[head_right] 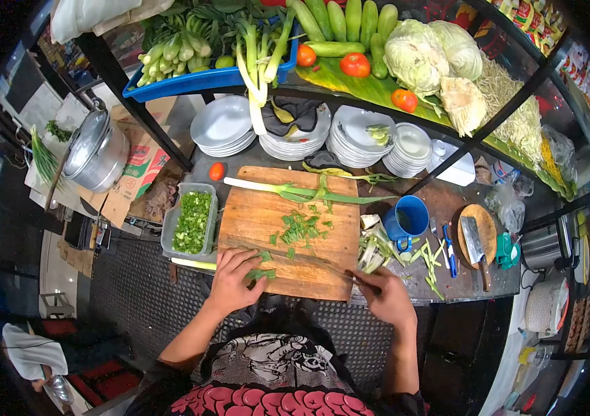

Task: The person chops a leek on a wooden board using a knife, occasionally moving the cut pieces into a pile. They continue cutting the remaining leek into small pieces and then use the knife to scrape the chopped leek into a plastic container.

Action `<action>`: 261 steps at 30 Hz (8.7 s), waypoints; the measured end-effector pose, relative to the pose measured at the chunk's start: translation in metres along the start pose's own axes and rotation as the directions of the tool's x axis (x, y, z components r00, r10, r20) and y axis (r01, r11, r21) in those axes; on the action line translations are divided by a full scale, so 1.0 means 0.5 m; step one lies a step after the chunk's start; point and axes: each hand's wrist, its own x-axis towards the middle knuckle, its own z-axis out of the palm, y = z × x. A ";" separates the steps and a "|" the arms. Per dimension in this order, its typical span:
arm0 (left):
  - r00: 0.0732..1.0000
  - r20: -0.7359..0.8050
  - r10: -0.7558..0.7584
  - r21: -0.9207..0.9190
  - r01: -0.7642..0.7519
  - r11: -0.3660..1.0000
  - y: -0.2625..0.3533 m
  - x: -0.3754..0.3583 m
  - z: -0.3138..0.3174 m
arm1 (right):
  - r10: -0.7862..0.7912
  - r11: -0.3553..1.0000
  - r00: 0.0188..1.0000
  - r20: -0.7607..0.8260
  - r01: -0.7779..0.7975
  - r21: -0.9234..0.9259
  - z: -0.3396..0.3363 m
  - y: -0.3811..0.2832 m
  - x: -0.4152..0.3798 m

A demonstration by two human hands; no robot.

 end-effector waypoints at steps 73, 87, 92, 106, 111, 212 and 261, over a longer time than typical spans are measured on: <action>0.994 -0.111 0.008 0.038 -0.003 0.999 -0.025 0.021 0.043 | -0.123 0.992 0.989 -0.079 0.122 -0.017 0.340 -0.143 -0.039; 0.994 -0.111 0.015 0.010 -0.014 1.000 -0.026 0.024 0.039 | -0.104 0.989 0.994 -0.017 0.105 0.107 0.273 -0.110 -0.170; 0.993 -0.122 -0.006 -0.037 0.001 0.999 -0.027 0.020 0.038 | -0.137 0.980 0.988 -0.066 0.145 0.135 0.300 -0.128 -0.106; 0.992 -0.126 0.015 0.010 -0.014 1.000 -0.025 0.023 0.043 | -0.151 0.987 0.986 -0.070 0.155 0.050 0.360 -0.136 -0.021; 0.993 -0.121 0.014 0.027 -0.011 1.000 -0.023 0.022 0.042 | -0.055 0.998 0.997 -0.055 0.055 -0.006 0.357 -0.159 -0.021; 0.989 -0.145 0.037 0.016 -0.035 0.999 -0.031 0.011 0.023 | -0.135 0.979 0.985 -0.105 0.149 0.140 0.374 -0.108 -0.098; 0.992 -0.126 0.003 -0.055 -0.010 0.998 -0.035 0.011 0.020 | -0.088 0.996 0.992 -0.094 0.086 -0.026 0.361 -0.157 -0.077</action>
